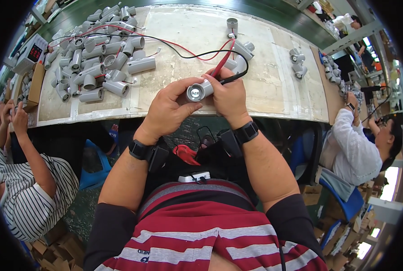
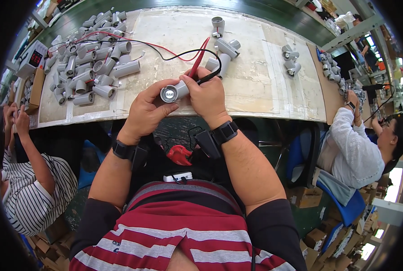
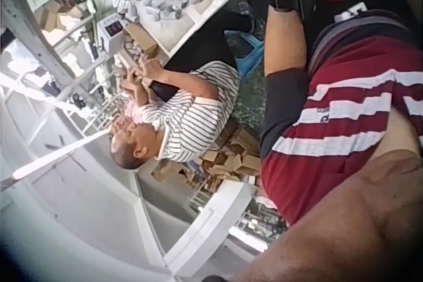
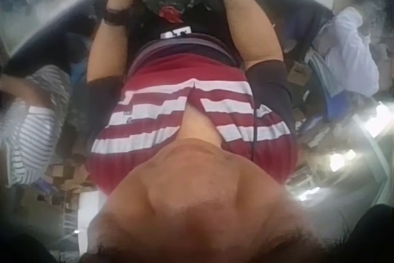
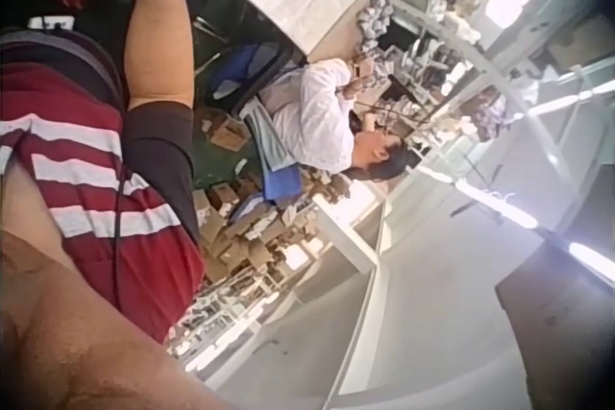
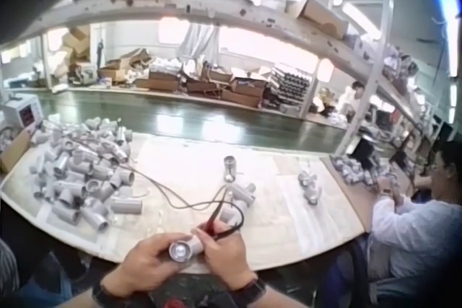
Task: The person tests light sockets by picking them up one at a time, touching the internal components with a multimeter probe, and setting them back onto the table.
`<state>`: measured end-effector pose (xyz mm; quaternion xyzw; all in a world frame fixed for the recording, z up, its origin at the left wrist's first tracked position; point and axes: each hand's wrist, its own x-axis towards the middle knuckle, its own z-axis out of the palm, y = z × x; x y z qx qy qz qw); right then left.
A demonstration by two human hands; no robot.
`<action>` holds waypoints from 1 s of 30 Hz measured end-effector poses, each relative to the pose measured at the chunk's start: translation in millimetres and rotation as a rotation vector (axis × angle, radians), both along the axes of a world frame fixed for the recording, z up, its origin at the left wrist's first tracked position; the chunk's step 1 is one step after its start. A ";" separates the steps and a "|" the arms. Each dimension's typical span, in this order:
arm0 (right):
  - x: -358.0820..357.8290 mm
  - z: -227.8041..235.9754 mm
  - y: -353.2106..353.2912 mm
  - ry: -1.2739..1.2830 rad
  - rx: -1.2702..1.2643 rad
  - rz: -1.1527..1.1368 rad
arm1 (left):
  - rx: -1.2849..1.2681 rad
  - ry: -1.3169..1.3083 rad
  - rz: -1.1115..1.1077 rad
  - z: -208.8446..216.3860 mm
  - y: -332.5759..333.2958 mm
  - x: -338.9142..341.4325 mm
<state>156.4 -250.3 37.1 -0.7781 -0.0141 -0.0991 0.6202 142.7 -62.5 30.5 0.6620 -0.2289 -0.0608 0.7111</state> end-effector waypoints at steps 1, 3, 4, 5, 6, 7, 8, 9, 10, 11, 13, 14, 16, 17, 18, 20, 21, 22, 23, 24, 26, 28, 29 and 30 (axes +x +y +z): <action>0.0 -0.1 0.0 0.001 0.004 -0.001 | -0.003 0.005 0.000 0.3 -0.1 -0.2; -0.3 0.5 0.1 0.004 0.005 -0.002 | -0.005 0.009 0.002 1.3 -0.1 -0.2; -0.6 1.1 0.2 0.008 0.006 -0.003 | 0.000 0.013 0.000 2.2 0.4 0.0; -0.8 1.6 0.5 0.011 0.006 -0.003 | 0.006 0.017 -0.001 2.8 1.1 0.2; -1.0 2.5 0.8 0.011 0.007 -0.003 | 0.011 0.022 -0.002 3.1 1.7 0.2; -1.4 3.7 1.1 0.016 0.010 -0.001 | 0.012 0.022 -0.001 3.2 2.1 0.2; -1.9 4.8 1.4 0.021 0.014 -0.001 | 0.020 0.018 -0.001 3.1 2.5 0.1; -2.3 5.2 1.6 0.026 0.017 0.000 | 0.029 0.015 -0.001 3.0 2.9 -0.1; -2.5 5.2 1.8 0.026 0.017 0.000 | 0.037 0.012 -0.001 2.9 3.2 -0.2; -2.6 5.2 1.8 0.022 0.009 -0.002 | 0.037 0.012 0.000 2.8 3.2 -0.2; -2.6 5.2 2.0 0.014 -0.006 -0.006 | 0.039 -0.004 0.004 2.2 3.1 0.0; -2.5 4.8 2.0 0.014 -0.006 -0.006 | 0.039 -0.012 0.007 2.0 3.1 0.0; -2.2 2.9 1.7 0.019 0.005 -0.007 | 0.036 -0.007 0.006 1.6 3.1 -0.1; -2.0 2.7 1.6 0.022 0.011 -0.009 | 0.031 -0.003 0.005 1.5 2.9 0.0; -2.2 3.1 1.6 0.022 0.011 -0.008 | 0.027 0.002 0.003 1.4 2.8 0.1; -3.0 5.5 2.1 0.043 0.051 0.001 | 0.034 0.013 0.002 2.9 3.5 -0.2; -3.1 6.1 2.2 0.053 0.071 0.006 | 0.040 0.023 0.001 4.0 3.9 -0.4; -2.9 6.2 2.3 0.054 0.071 0.006 | 0.047 0.034 0.000 4.5 4.1 -0.4; -3.0 6.1 2.7 0.056 0.078 0.007 | 0.047 0.034 0.000 4.4 4.3 -0.4; -3.0 6.0 3.0 0.059 0.085 0.007 | 0.049 0.027 0.003 4.3 4.5 -0.3; -3.0 6.1 3.0 0.061 0.091 0.008 | 0.053 0.014 0.008 4.2 4.6 -0.2; -3.1 6.4 2.5 0.052 0.073 0.007 | 0.071 0.021 -0.016 4.5 6.2 0.6; -3.1 6.6 2.5 0.047 0.063 0.006 | 0.088 0.027 -0.040 4.8 7.4 1.2; -3.2 6.9 2.8 0.048 0.063 0.006 | 0.106 0.033 -0.064 5.0 8.1 1.5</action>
